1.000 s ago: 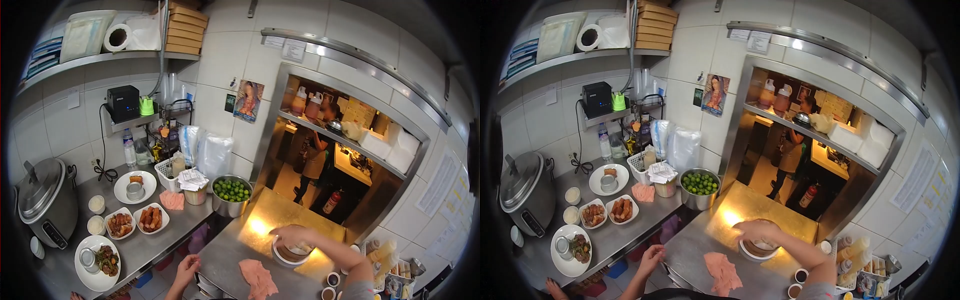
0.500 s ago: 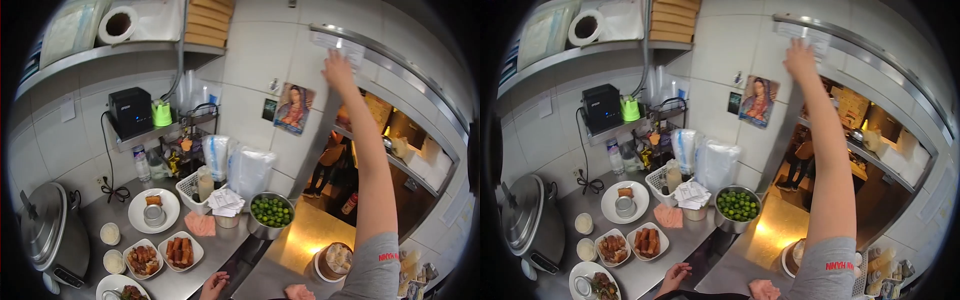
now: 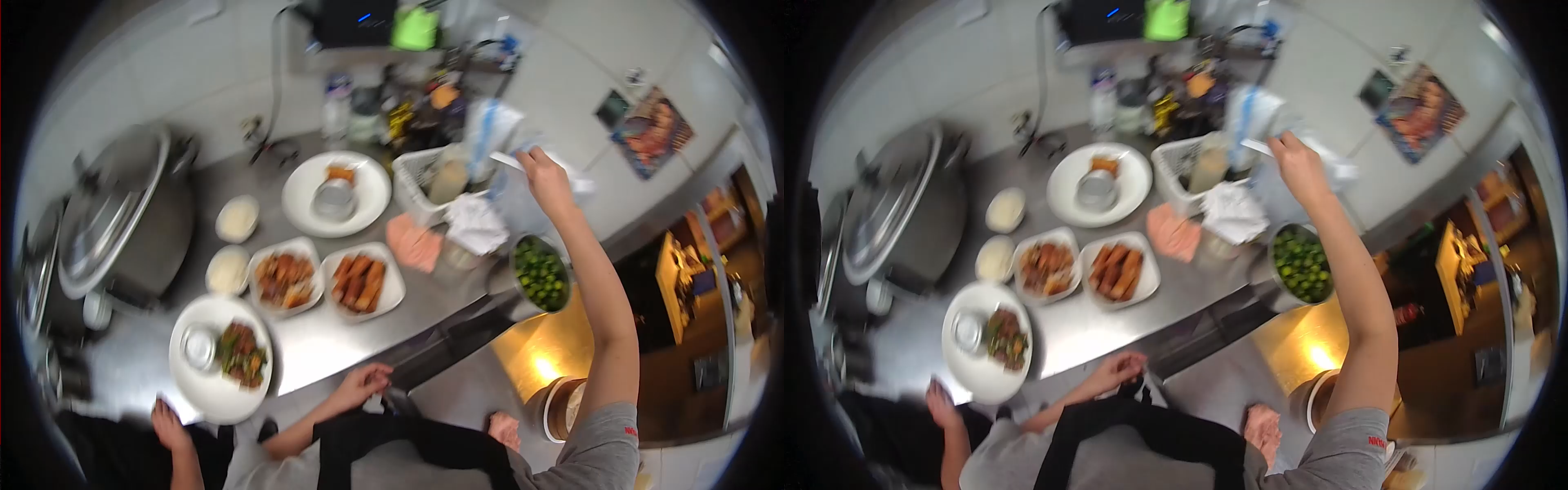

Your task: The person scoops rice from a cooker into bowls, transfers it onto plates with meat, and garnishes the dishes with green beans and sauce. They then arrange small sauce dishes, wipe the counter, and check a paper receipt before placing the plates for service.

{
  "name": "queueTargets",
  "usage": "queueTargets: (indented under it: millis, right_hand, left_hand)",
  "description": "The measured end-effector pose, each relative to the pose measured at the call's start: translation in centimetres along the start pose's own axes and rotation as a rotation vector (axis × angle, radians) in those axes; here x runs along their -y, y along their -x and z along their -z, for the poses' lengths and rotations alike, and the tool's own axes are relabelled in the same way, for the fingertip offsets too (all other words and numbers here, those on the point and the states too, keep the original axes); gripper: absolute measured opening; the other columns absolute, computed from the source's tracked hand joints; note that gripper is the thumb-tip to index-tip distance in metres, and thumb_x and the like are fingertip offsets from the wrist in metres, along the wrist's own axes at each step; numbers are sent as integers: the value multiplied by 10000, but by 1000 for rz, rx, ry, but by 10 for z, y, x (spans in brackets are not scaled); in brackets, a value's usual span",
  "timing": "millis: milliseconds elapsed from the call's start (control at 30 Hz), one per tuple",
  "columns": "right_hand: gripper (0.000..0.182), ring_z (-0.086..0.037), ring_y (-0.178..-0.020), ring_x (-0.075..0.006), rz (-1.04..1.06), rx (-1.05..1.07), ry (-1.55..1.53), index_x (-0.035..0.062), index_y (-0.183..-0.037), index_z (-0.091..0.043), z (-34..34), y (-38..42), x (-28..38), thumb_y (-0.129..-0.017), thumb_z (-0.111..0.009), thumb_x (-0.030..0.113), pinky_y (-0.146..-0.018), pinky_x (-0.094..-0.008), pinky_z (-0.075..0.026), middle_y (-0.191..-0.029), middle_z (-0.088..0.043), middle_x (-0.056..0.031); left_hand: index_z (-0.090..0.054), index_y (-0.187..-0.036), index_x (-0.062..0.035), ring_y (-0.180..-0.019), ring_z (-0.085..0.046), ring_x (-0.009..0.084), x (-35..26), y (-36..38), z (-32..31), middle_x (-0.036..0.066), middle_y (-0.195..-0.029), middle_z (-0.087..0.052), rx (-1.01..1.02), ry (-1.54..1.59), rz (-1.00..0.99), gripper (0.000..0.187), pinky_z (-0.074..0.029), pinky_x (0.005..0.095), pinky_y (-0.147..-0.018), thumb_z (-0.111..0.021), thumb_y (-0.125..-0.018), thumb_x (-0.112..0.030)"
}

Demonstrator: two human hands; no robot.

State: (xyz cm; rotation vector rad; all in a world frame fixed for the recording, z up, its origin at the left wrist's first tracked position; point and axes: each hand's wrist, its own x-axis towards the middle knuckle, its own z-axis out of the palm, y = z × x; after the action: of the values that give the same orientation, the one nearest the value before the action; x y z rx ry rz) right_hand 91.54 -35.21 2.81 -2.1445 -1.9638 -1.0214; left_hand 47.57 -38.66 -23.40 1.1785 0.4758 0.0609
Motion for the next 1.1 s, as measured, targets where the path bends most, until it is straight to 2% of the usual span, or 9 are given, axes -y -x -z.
queueTargets:
  millis: [100, 233, 367, 433, 500, 633, 733, 867, 1100]
  right_hand:
    - [262, -617, -793, -299, 120, 110, -73, 23, -1010, -568, -49, 30, 26, -762, -485, 5, -652, -380, -508, -876, -608, -142]
    - [377, -612, -816, -316, 53, 444, -10, 16, -1162, -492, -74, 69, 64, -791, -528, 75, -680, -393, -503, -939, -599, -159]
    - [645, -568, -934, -358, -128, 437, -122, 45, -1359, -279, -36, 102, 115, -797, -587, 117, -770, -430, -471, -1086, -548, -199]
    - [726, -535, -996, -377, -164, 358, -257, 56, -1401, -201, -5, 126, 138, -795, -596, 106, -821, -442, -446, -1152, -515, -213]
    - [753, -502, -1046, -389, -147, 207, -450, 63, -1413, -166, 21, 157, 161, -792, -591, 77, -865, -450, -418, -1202, -488, -215]
    - [632, -386, -1219, -362, -152, 260, -745, 43, -1386, -256, 103, 224, 206, -825, -544, 63, -995, -397, -325, -1346, -377, -184]
    - [561, -340, -1273, -331, -269, 347, -795, 35, -1365, -309, 154, 283, 221, -844, -515, 65, -1028, -379, -289, -1391, -334, -164]
    - [541, -400, -1229, -285, -485, 432, -845, 30, -1358, -330, 191, 367, 218, -853, -518, 81, -1025, -375, -308, -1391, -348, -143]
    - [503, -357, -1268, -272, -669, 432, -864, 21, -1344, -350, 232, 446, 213, -875, -511, 107, -1062, -380, -269, -1391, -347, -133]
  left_hand:
    - [-524, -1146, -71, -676, -546, 58, 58, 9, 6, -10, -820, -620, -44, -8, -78, 306, -428, 212, -549, -538, -897, -248]
    - [-552, -1090, -112, -642, -551, 69, 135, 22, 16, -11, -810, -622, -345, 190, 266, 254, -434, 223, -531, -530, -893, -272]
    - [-539, -1046, -114, -705, -614, 174, 237, 12, 71, 41, -820, -626, -623, 975, 372, 220, -524, 303, -631, -427, -919, -255]
    - [-444, -1168, -75, -828, -617, 250, 247, 20, 97, 121, -989, -608, -853, 1107, 161, 304, -537, 355, -699, -359, -930, -243]
    - [-272, -1317, -54, -1078, -527, 315, 229, 44, 111, 178, -1259, -461, -1088, 1178, -86, 432, -486, 423, -847, -311, -937, -257]
    - [-88, -1411, -83, -1319, -259, 335, 209, 105, 143, 151, -1436, -227, -1368, 1371, -477, 554, -232, 492, -1061, -279, -921, -256]
    - [-305, -1283, -33, -1181, -438, 334, 216, 141, 173, 155, -1330, -409, -1499, 1336, -510, 433, -329, 482, -1008, -287, -916, -264]
    - [-485, -1140, -38, -1112, -486, 289, 216, 175, 185, 140, -1226, -499, -1330, 1269, -657, 346, -381, 446, -976, -297, -913, -219]
    - [-471, -1173, -65, -1078, -501, 231, 221, 178, 182, 61, -1186, -511, -1398, 1240, -583, 288, -435, 411, -930, -392, -940, -215]
